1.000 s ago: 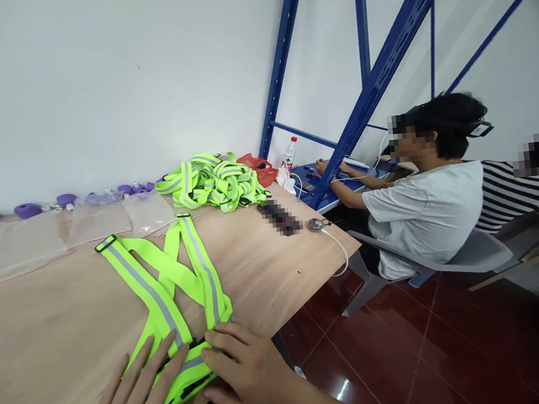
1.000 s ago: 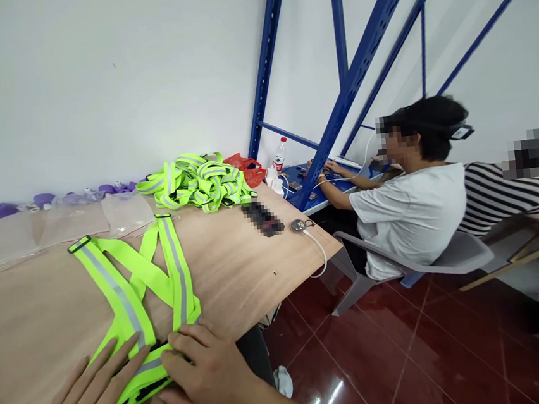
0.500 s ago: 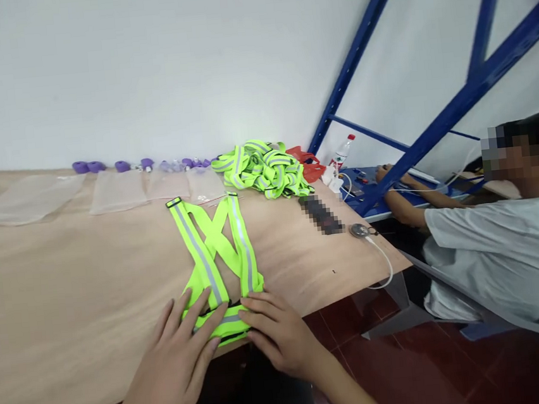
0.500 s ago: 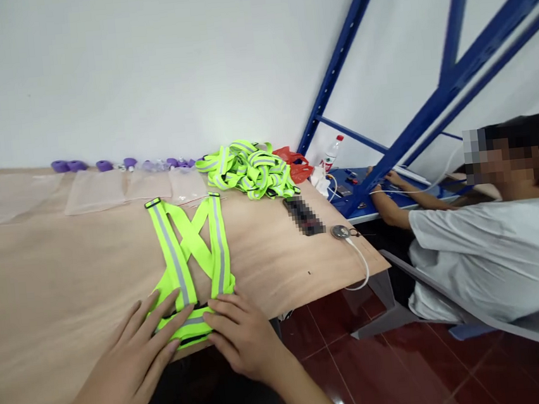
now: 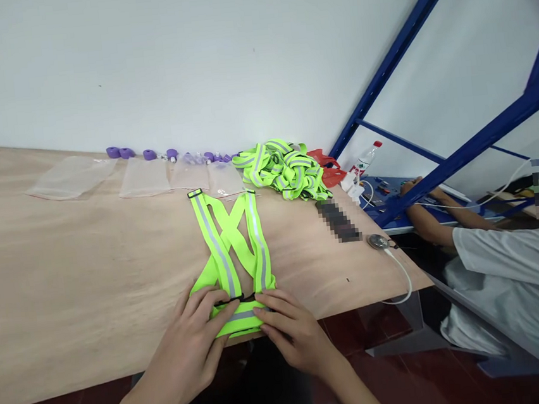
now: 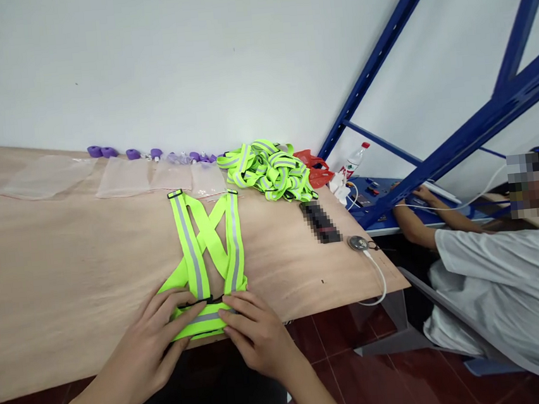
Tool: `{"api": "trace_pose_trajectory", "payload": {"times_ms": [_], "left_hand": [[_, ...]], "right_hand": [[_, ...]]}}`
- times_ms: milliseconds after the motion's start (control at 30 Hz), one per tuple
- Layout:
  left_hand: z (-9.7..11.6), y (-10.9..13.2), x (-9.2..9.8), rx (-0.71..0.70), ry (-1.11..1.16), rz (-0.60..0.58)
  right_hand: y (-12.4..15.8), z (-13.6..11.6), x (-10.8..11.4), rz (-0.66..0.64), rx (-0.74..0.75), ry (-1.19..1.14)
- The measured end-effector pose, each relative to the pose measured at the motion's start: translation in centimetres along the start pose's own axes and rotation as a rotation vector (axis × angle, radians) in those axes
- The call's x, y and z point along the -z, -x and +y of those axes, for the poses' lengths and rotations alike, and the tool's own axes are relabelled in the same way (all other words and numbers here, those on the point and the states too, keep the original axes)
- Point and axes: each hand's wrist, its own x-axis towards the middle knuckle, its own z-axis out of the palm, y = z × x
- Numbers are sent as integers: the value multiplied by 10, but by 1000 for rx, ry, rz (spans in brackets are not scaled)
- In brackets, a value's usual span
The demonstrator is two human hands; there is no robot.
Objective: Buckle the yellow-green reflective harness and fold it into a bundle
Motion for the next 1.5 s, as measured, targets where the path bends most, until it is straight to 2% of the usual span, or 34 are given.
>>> {"api": "trace_pose_trajectory", "payload": {"times_ms": [200,433,567,733,933,1300,1500], "left_hand": [[6,3,-9,-18,-223,14],[18,15,-23,10,-387,27],[25,18,-25,66,-414,31],[25,22,-30,26,-428,42],[15,24,-32,-24,-378,36],[8,14,-18,-65,-168,-20],[2,3,-4,-65,-31,-18]], "right_hand": [[1,-2,0,18,-24,49],[8,3,1,-122,11,129],[11,5,-4,-81,66,170],[14,3,-6,-29,82,194],[15,0,0,-40,83,192],[18,3,-5,-26,99,246],[6,5,2,-32,74,229]]}}
